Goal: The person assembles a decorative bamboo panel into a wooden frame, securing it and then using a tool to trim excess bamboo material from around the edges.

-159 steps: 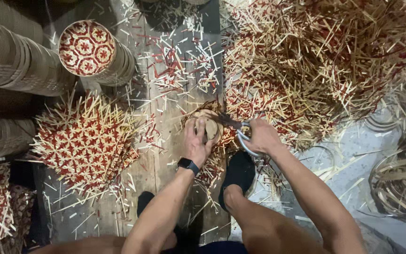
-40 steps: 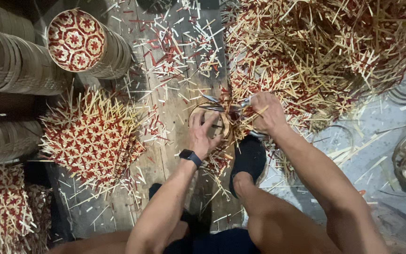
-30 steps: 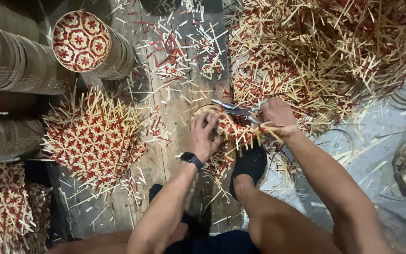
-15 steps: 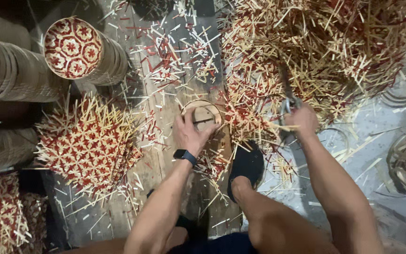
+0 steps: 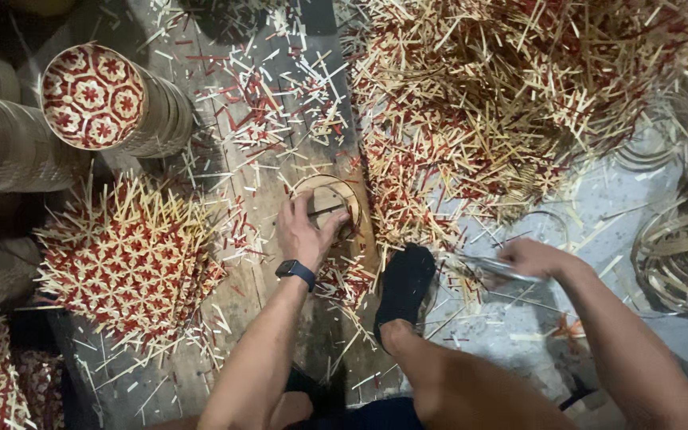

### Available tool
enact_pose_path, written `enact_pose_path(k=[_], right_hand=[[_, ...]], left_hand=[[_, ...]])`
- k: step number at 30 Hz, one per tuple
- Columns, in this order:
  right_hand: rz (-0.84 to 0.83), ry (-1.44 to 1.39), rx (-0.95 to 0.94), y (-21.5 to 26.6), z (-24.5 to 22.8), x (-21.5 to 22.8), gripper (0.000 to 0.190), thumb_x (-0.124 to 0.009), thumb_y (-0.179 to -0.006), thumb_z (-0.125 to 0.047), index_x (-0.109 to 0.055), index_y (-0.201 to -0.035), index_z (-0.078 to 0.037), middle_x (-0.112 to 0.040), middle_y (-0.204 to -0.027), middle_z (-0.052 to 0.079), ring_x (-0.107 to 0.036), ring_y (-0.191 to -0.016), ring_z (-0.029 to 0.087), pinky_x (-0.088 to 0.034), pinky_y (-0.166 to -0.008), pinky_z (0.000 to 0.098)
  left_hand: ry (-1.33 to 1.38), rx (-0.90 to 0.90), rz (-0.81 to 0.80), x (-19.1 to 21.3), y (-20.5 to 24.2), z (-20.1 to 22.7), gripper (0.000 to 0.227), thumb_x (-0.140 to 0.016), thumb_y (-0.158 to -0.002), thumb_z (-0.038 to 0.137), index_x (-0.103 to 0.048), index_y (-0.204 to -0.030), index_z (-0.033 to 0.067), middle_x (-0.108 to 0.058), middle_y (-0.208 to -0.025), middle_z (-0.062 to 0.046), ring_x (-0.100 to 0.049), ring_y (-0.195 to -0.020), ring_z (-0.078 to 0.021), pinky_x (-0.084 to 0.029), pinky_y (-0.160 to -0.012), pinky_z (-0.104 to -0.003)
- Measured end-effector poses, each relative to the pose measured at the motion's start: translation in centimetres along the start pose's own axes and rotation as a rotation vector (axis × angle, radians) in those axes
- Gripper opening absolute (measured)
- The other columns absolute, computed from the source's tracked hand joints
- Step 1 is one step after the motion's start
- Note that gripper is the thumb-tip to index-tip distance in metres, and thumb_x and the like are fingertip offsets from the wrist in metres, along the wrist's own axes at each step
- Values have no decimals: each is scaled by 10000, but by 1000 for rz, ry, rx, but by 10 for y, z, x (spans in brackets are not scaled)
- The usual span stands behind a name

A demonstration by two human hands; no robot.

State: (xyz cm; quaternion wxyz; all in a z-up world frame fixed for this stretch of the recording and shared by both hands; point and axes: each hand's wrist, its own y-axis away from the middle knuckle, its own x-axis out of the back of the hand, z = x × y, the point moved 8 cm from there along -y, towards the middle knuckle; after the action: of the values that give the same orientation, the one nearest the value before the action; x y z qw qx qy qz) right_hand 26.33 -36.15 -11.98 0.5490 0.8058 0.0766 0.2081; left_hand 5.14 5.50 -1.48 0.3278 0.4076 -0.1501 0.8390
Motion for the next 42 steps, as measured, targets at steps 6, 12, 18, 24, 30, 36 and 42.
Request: enact_pose_path(k=[6, 12, 18, 24, 30, 36, 42], right_hand=[[98, 162, 253, -98, -74, 120, 262, -729, -841, -375, -914, -731, -226, -769, -766, -14, -545, -880, 91, 8, -974, 465], [866, -380, -467, -69, -11, 228, 485, -873, -780, -438, -785, -902, 23, -734, -880, 165, -713, -757, 264, -567, -735, 431], [745, -388, -319, -66, -63, 127, 357, -795, -771, -177, -756, -1085, -11, -741, -935, 190, -736, -769, 273, -620, -748, 426], [731, -507, 183, -67, -161, 52, 399, -748, -833, -163, -683, -1205, -33, -673, -1148, 158, -703, -973, 244, -606, -841, 377], [520, -852, 249, -130, -210, 12, 268, -780, -908, -183, -762, -1080, 22, -751, -850, 144, -649, -632, 151, -538, -514, 270], [672, -777, 204, -129, -206, 16, 214, -784, -891, -172, -799, -976, 24, -760, -765, 106, -648, -562, 129, -509, -491, 278], [318, -1129, 205, -119, -201, -15, 296, -786, -880, -203, -706, -1101, -23, -766, -899, 70, -721, -735, 133, -610, -605, 268]], left_hand=[[16, 95, -41, -4, -1, -3, 754, -900, -692, 507, -629, -1261, 93, -617, -1101, -159, -599, -1049, -357, -490, -916, -466], [164, 194, -142, -14, -4, -33, 640, -841, -751, 452, -671, -1254, 94, -631, -1112, -128, -636, -1004, -309, -542, -886, -441], [293, 310, -44, -37, -37, -94, 525, -668, -1001, 536, -684, -1308, 110, -631, -1238, -157, -637, -1129, -311, -501, -996, -468], [53, 432, -228, -95, -45, -95, 407, -743, -848, 530, -809, -1113, 229, -702, -1145, -231, -636, -1074, -371, -448, -1011, -473], [352, 372, -153, -118, -36, -77, 276, -800, -809, 378, -824, -966, 153, -762, -1036, -197, -720, -903, -297, -557, -859, -376], [306, 374, -70, -128, -34, -83, 271, -819, -818, 323, -825, -965, 96, -749, -969, -214, -720, -827, -317, -562, -798, -389], [265, 291, 119, -78, -7, -108, 291, -708, -998, 279, -782, -1145, 40, -758, -984, -181, -722, -884, -315, -554, -807, -420]])
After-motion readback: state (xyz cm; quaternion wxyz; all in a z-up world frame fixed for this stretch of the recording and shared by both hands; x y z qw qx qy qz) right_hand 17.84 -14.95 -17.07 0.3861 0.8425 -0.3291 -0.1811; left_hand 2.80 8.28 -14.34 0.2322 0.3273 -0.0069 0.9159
